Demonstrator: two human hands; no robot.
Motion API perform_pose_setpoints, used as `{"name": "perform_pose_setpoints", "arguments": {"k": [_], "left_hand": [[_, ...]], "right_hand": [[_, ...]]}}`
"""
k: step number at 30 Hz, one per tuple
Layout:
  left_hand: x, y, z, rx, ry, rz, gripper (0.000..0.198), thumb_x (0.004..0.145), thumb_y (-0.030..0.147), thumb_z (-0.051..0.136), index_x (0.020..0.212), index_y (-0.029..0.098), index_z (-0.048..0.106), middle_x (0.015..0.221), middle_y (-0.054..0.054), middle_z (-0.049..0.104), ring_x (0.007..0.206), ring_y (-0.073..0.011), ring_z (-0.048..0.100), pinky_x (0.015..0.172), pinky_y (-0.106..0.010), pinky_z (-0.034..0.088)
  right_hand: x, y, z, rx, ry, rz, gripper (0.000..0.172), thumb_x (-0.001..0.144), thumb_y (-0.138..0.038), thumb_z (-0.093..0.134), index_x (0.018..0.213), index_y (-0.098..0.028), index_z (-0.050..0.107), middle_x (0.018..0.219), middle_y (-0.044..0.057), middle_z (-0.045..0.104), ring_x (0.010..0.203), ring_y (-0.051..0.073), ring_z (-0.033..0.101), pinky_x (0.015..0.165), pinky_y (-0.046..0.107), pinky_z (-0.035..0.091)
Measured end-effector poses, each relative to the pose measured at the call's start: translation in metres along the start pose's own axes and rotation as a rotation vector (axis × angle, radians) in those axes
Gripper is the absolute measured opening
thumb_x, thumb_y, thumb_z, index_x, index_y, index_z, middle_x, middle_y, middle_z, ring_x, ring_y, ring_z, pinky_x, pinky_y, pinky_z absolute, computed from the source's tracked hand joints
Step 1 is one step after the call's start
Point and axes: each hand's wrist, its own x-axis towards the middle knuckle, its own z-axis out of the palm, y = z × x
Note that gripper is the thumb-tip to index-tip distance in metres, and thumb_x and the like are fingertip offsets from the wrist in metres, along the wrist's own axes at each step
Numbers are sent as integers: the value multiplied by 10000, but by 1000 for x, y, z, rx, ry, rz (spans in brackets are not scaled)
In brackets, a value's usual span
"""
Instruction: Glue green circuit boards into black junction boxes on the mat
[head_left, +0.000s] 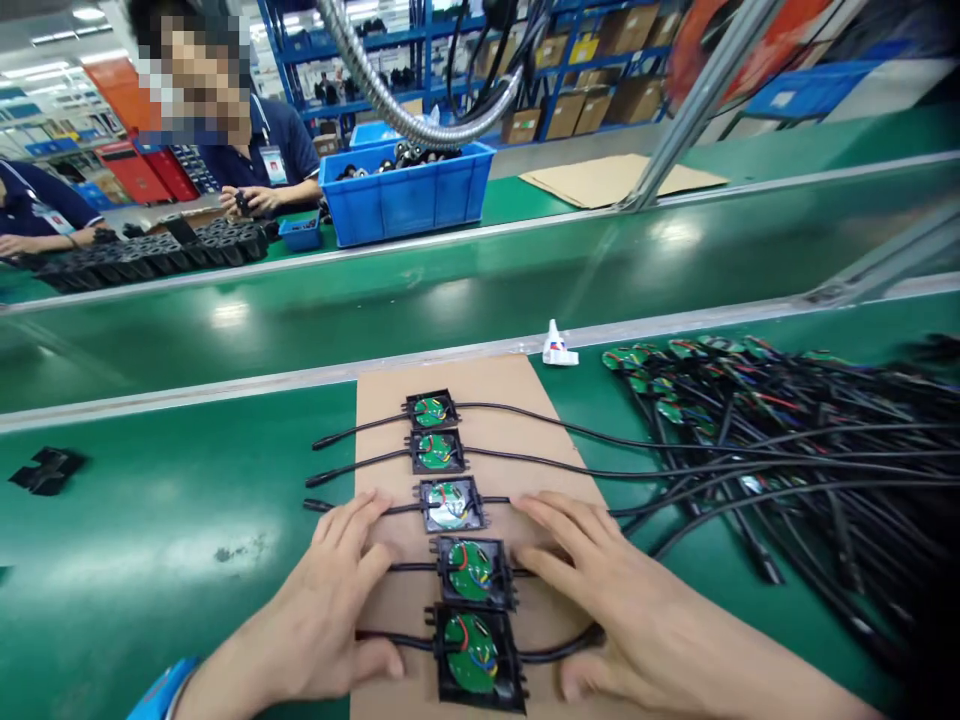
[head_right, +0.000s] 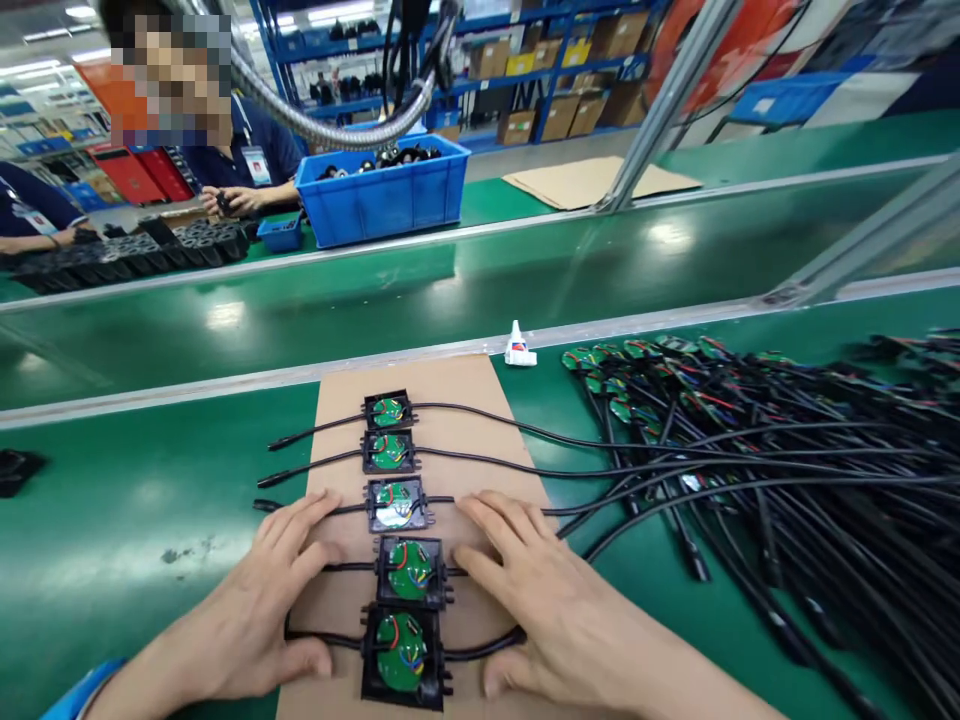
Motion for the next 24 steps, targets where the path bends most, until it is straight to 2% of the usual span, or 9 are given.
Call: {"name": "perform_pose_setpoints", "arguments": {"k": [2, 3, 6, 9, 12, 15, 17, 20, 24], "left_hand": [[-6, 4, 11, -4, -8, -18, 313, 810, 314, 619, 1078, 211, 493, 1396, -147, 357, 1309, -358, 294, 1032, -564, 330], [-6, 5, 15, -11, 5, -17, 238, 819, 212, 570, 1043, 210, 489, 1346, -140, 397, 1278, -338, 336, 1018, -545, 356], [-2, 8, 20, -56, 94, -42, 184, 800, 97, 483, 947, 206, 459, 1232, -135, 448, 1141, -292, 463, 919, -470, 462], [6, 9, 8, -106, 165, -108, 136, 831, 119, 433, 926, 217, 429, 1180, -122, 442, 966, -228, 555, 773, -372, 533], [22, 6, -22, -80, 250, -154, 114, 885, 139, 351, 933, 229, 401, 1117, -95, 442, 831, -175, 580, 693, -323, 532], [42, -3, -53, -58, 312, -143, 130, 871, 117, 316, 885, 234, 371, 1075, -74, 447, 885, -175, 570, 736, -318, 514], [58, -13, -65, -52, 311, -149, 141, 847, 100, 314, 854, 234, 357, 1048, -66, 455, 929, -179, 553, 783, -319, 498], [83, -34, -66, 37, 333, -241, 129, 841, 110, 301, 850, 229, 350, 1042, -85, 455, 954, -201, 545, 835, -351, 477], [103, -60, -46, 126, 301, -331, 141, 834, 122, 303, 878, 202, 409, 1042, -124, 485, 890, -235, 578, 818, -406, 484]], "right_hand": [[-8, -3, 12, 8, 4, 2, 381, 791, -432, 636, 1093, -201, 610, 1420, 144, 394, 1322, 371, 293, 1007, 556, 357], [-9, -4, 16, 20, 8, -12, 296, 806, -357, 620, 1054, -197, 606, 1407, 135, 412, 1322, 349, 305, 1018, 532, 365], [-7, -6, 16, 59, 84, -59, 182, 799, -193, 568, 981, -189, 567, 1342, 133, 474, 1302, 306, 349, 1010, 476, 401], [4, -3, 1, 93, 244, -99, 204, 761, -55, 481, 910, -193, 500, 1259, 141, 507, 1267, 274, 392, 982, 456, 415], [24, 3, -28, 114, 348, -152, 219, 763, -17, 438, 890, -195, 444, 1192, 146, 525, 1205, 250, 450, 952, 439, 420], [50, 10, -59, 164, 396, -113, 173, 804, -48, 426, 873, -205, 409, 1111, 120, 572, 1046, 208, 549, 843, 364, 465], [68, 17, -72, 171, 387, -48, 139, 825, -77, 417, 875, -206, 404, 1047, 100, 599, 909, 182, 583, 752, 316, 472], [98, 36, -74, 64, 364, 48, 131, 831, -97, 395, 914, -181, 450, 1014, 119, 607, 876, 205, 581, 746, 342, 457], [124, 67, -57, -6, 287, 53, 196, 823, -107, 401, 959, -124, 541, 985, 161, 626, 940, 260, 583, 837, 429, 440]]}}
